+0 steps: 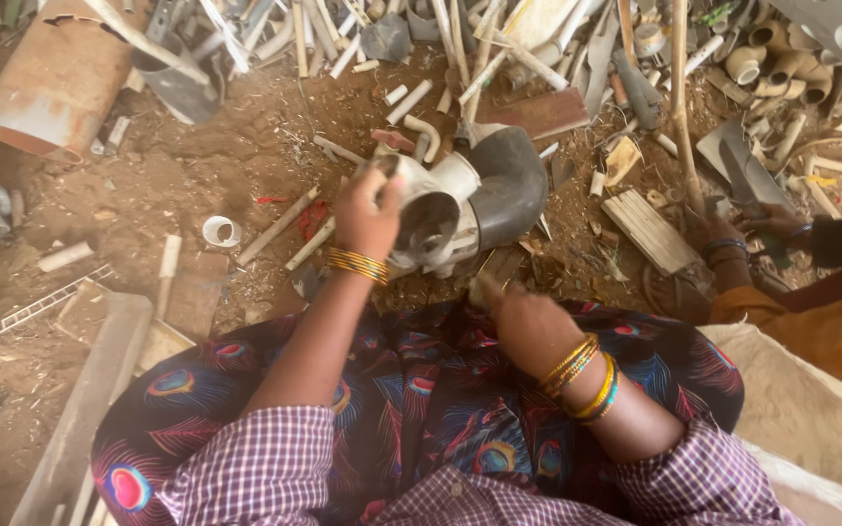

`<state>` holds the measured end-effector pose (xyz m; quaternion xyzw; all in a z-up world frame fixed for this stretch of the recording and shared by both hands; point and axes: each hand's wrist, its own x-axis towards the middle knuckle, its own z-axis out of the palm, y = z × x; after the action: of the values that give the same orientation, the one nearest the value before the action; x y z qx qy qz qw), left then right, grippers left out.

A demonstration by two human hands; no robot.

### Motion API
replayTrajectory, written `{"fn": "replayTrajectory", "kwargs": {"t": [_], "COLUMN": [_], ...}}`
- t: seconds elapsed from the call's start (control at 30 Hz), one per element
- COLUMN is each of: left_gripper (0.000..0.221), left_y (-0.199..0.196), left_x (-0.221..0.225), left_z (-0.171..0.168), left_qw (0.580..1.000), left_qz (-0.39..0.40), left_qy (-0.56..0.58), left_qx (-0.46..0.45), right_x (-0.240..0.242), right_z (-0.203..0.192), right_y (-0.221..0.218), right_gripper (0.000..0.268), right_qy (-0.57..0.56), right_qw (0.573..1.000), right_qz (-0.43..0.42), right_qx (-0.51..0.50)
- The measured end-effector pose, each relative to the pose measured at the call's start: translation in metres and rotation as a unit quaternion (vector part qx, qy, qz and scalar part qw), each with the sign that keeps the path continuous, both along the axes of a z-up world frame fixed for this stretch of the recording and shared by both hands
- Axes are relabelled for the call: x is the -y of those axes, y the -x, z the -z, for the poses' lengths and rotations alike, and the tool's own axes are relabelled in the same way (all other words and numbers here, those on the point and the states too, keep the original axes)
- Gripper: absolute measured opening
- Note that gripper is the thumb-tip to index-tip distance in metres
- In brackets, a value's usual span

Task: The person handles and fits together various PVC plumbing components, including an elbow joint and straight pipes, while working in an area filled with plastic debris.

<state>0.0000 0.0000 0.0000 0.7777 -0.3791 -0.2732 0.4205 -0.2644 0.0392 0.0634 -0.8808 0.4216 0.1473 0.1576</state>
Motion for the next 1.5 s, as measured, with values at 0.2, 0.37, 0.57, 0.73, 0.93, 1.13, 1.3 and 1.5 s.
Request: {"fn": "replayTrajectory", "kwargs": {"t": [0.2,0.37,0.57,0.73,0.93,1.13,1.3,1.5], "left_gripper": [0.022,0.022,0.018,0.048,0.127,0.093,0.08,0.081], "left_y": [0.038,0.05,0.043,0.026,0.016,0.016,-0.003,-0.013], "left_x": [-0.009,-0.017,-0.014,-0.009,-0.021,-0.015,-0.007,-0.019], "left_z": [-0.006,-0.01,-0.001,-0.015,-0.036,-0.01,-0.006,-0.017], "left_qw": [0.922,0.909,0.925,0.893,0.954,0.949,0.933,0.93], "left_qz": [0.094,0.101,0.121,0.141,0.165,0.188,0.237,0.262], "left_qy": [0.183,0.232,0.184,0.224,-0.099,-0.016,0.017,-0.003], "left_qx": [0.329,0.332,0.31,0.364,0.232,0.253,0.27,0.257], "right_x": [0.026,0.023,0.039,0.046,0.055,0.049,0.045,0.042], "right_z": [0.018,0.05,0.031,0.015,0.015,0.013,0.009,0.017], "right_y": [0.011,0.015,0.016,0.022,0.017,0.016,0.02,0.012], "right_gripper": [0.073,0.024,0.045,0.049,0.06,0.055,0.054,0.047], "right_qy": [0.102,0.069,-0.013,0.025,0.015,0.006,0.022,0.064], "right_qw": [0.991,0.997,0.999,0.998,0.995,0.998,0.998,0.996], "right_qz": [0.058,-0.023,0.037,0.029,0.079,0.062,0.059,0.045], "right_qx": [0.061,0.009,0.019,0.057,0.056,0.027,0.03,-0.05]}}
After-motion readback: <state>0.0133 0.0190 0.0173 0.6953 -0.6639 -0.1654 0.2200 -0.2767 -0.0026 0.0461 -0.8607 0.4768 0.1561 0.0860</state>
